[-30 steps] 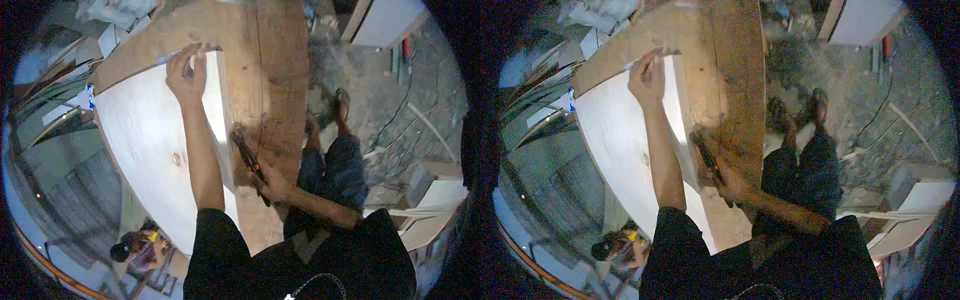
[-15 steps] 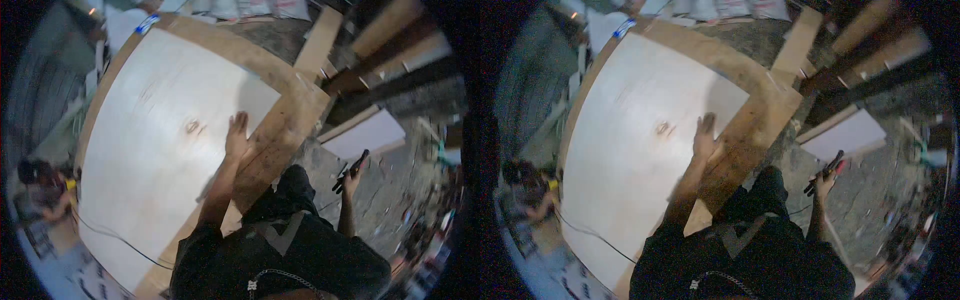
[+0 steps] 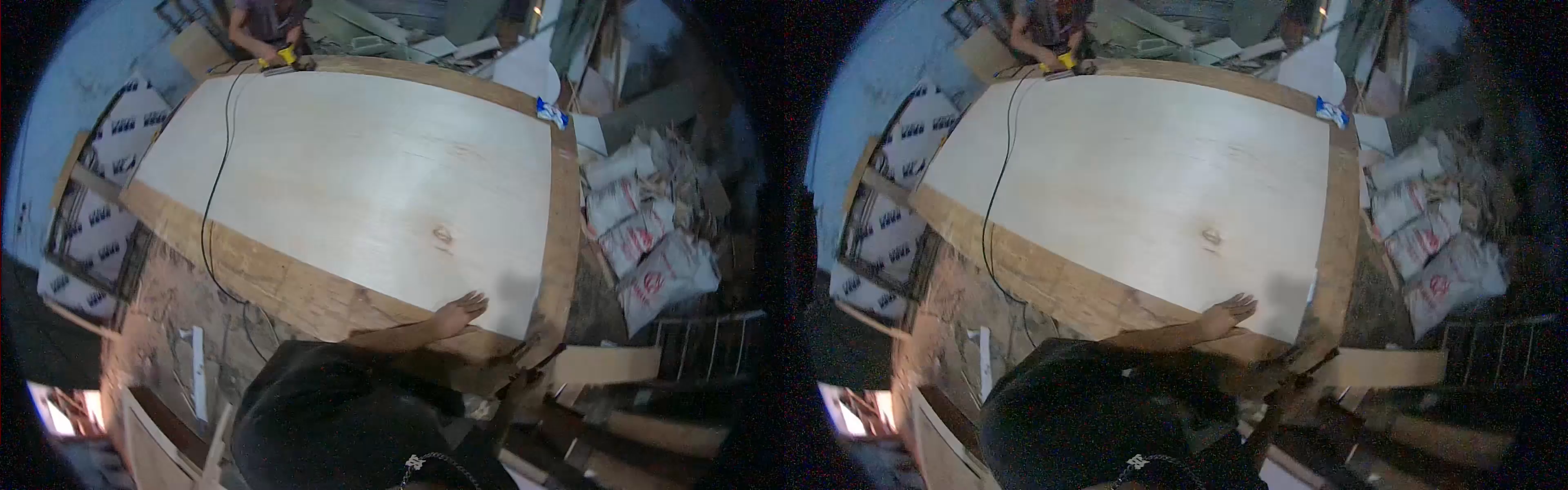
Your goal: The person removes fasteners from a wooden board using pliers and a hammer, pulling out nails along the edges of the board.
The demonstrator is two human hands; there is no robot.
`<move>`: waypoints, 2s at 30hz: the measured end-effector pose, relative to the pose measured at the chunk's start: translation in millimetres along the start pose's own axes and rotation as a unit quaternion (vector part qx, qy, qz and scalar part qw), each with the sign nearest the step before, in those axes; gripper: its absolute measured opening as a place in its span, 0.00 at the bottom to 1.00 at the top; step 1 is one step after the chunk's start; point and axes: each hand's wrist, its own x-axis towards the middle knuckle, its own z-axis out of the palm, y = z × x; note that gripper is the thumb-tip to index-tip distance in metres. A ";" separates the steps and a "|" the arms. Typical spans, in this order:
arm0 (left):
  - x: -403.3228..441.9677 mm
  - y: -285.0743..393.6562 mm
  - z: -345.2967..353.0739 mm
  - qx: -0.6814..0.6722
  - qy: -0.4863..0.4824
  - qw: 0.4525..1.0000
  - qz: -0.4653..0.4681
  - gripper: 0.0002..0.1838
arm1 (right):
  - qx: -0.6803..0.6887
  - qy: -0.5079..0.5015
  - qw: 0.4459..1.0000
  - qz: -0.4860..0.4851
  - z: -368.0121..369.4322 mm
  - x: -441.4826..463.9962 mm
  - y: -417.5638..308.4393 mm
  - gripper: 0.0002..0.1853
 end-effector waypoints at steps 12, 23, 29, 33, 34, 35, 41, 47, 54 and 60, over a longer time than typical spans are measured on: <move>-13.9 10.2 -28.7 0.020 0.070 0.997 0.039 0.32 | -0.027 -0.250 0.968 0.018 36.2 57.4 -62.8 0.23; -18.0 4.6 -16.8 0.026 0.104 0.994 0.036 0.31 | -0.006 -0.260 0.963 -0.076 98.4 61.0 -66.1 0.26; -27.6 -14.1 9.1 -0.209 0.024 0.973 -0.094 0.35 | 0.130 -0.346 0.928 -0.040 106.0 68.2 -68.4 0.26; -27.6 8.4 -14.1 -0.069 0.141 0.984 -0.082 0.32 | 0.045 -0.364 0.930 0.008 83.2 62.9 -123.0 0.23; -30.9 28.4 -28.8 -0.059 0.183 0.972 -0.133 0.31 | -0.010 -0.313 0.950 -0.012 98.6 59.8 -81.8 0.23; -35.0 44.3 -31.8 -0.043 0.210 0.959 -0.183 0.30 | 0.046 -0.316 0.947 -0.027 91.1 58.6 -102.5 0.22; -103.6 112.6 7.0 -0.035 0.253 0.915 -0.313 0.28 | 0.168 -0.386 0.904 0.068 83.4 59.8 -133.0 0.19; -58.1 137.6 -36.1 -0.139 0.080 0.932 -0.326 0.36 | 0.160 -0.399 0.901 0.058 82.9 64.7 -116.6 0.20; -28.5 131.5 -30.2 -0.109 0.015 0.943 -0.314 0.42 | 0.119 -0.365 0.921 0.063 81.3 63.3 -121.4 0.20; -43.4 135.7 -40.3 -0.090 0.012 0.895 -0.438 0.47 | 0.072 -0.393 0.917 0.015 83.0 68.6 -105.8 0.29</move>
